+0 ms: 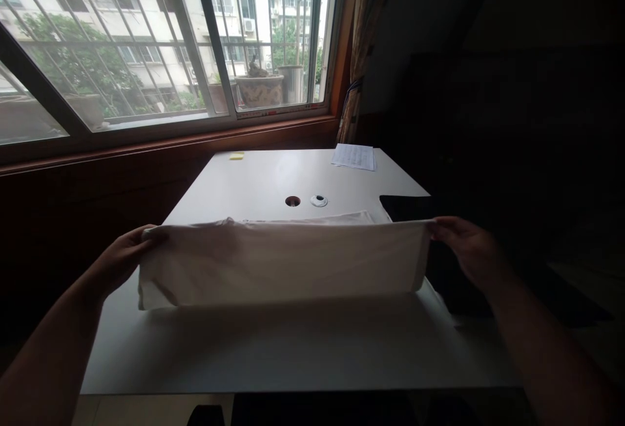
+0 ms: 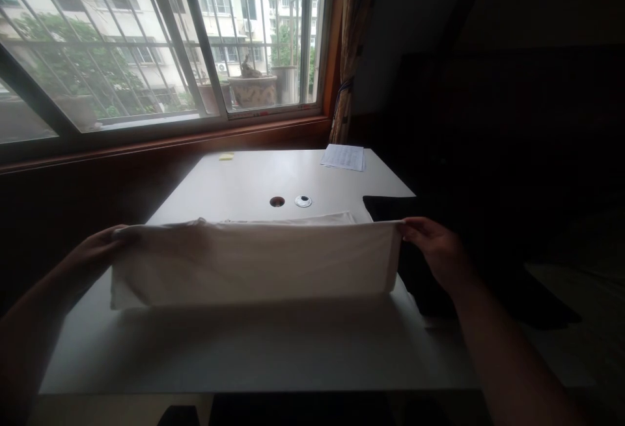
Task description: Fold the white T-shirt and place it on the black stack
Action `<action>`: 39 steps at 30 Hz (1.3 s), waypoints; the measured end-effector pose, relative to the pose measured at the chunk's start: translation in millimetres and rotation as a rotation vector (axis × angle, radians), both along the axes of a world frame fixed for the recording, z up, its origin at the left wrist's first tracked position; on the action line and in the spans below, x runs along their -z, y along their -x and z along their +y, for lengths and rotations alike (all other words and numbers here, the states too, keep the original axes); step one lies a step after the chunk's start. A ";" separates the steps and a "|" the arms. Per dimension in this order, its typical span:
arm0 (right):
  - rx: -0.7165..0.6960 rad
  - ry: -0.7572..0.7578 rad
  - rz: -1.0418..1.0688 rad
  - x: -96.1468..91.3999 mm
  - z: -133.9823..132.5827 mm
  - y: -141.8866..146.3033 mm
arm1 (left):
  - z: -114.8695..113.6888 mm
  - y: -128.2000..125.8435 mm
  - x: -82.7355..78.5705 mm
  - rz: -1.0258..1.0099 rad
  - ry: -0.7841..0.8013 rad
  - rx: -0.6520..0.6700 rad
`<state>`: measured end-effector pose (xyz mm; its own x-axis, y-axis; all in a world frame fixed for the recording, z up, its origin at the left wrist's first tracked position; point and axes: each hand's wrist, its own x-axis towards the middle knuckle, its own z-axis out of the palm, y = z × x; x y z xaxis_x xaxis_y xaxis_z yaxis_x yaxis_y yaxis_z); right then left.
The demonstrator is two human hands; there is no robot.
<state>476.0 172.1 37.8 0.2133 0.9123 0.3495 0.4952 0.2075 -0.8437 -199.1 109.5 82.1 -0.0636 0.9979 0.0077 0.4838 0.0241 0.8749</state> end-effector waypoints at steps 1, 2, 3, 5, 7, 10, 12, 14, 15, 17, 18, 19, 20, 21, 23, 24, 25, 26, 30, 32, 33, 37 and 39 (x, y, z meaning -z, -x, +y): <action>-0.027 0.081 0.041 -0.4 13.2 5.3 | 13.7 -2.5 1.0 -0.076 0.073 0.034; -0.056 0.142 0.063 0.2 25.9 10.7 | 27.2 -3.9 4.2 -0.137 0.141 0.064; -0.081 0.188 0.068 2.1 37.9 15.9 | 40.3 -4.2 9.5 -0.172 0.197 0.078; -0.096 0.236 0.028 9.9 59.2 24.2 | 63.9 -1.5 25.4 -0.203 0.315 0.056; -0.089 0.280 -0.048 20.6 76.2 28.9 | 82.3 4.0 44.6 -0.210 0.380 -0.010; -0.048 0.328 -0.157 33.8 93.7 31.2 | 98.1 13.7 69.2 -0.213 0.397 -0.064; 0.018 0.336 -0.266 37.2 101.6 32.0 | 102.6 19.7 79.3 -0.182 0.381 -0.084; 0.099 0.317 -0.418 36.6 107.8 35.0 | 104.8 24.5 84.5 -0.100 0.364 -0.108; 0.131 0.292 -0.491 35.2 110.5 38.2 | 105.4 26.2 85.6 -0.055 0.352 -0.117; 0.155 0.207 -0.604 31.2 115.4 50.4 | 105.8 28.2 85.8 0.013 0.303 -0.124; 0.140 0.156 -0.641 28.9 117.5 60.0 | 105.5 28.6 85.2 0.033 0.268 -0.124; 0.106 0.103 -0.664 26.5 119.4 72.3 | 105.0 28.6 84.6 0.046 0.229 -0.120; 0.047 0.058 -0.676 24.2 120.9 87.2 | 104.3 28.5 84.0 0.058 0.195 -0.109; -0.022 0.018 -0.663 22.0 122.0 104.6 | 103.5 28.5 83.8 0.070 0.171 -0.093; -0.186 -0.047 -0.602 18.6 122.8 145.3 | 101.8 29.0 84.7 0.110 0.140 -0.048; -0.271 -0.059 -0.571 17.7 122.5 167.7 | 101.2 29.6 85.9 0.145 0.123 -0.028; -0.365 -0.064 -0.539 17.5 121.8 190.6 | 100.9 30.4 87.4 0.189 0.106 -0.014; -0.472 -0.066 -0.517 18.0 121.0 213.5 | 100.7 31.2 89.0 0.234 0.088 -0.011; -0.779 -0.066 -0.415 28.5 119.4 298.6 | 101.3 33.5 93.3 0.327 0.020 -0.037; -0.892 -0.047 -0.386 37.3 121.6 333.3 | 100.9 32.9 92.6 0.340 -0.010 -0.063; -0.922 -0.040 -0.387 42.0 123.6 348.0 | 100.1 32.2 91.6 0.344 -0.020 -0.084; -0.979 -0.074 -0.444 58.5 134.2 385.9 | 91.5 27.7 83.8 0.238 -0.053 -0.143; -0.982 -0.074 -0.445 63.7 139.2 393.6 | 84.6 25.4 78.3 0.122 -0.071 -0.108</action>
<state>82.4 311.3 -25.9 -0.7597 0.5888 0.2759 0.3438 0.7239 -0.5982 -224.4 194.1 3.8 -0.1650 0.9820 0.0920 0.5843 0.0222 0.8113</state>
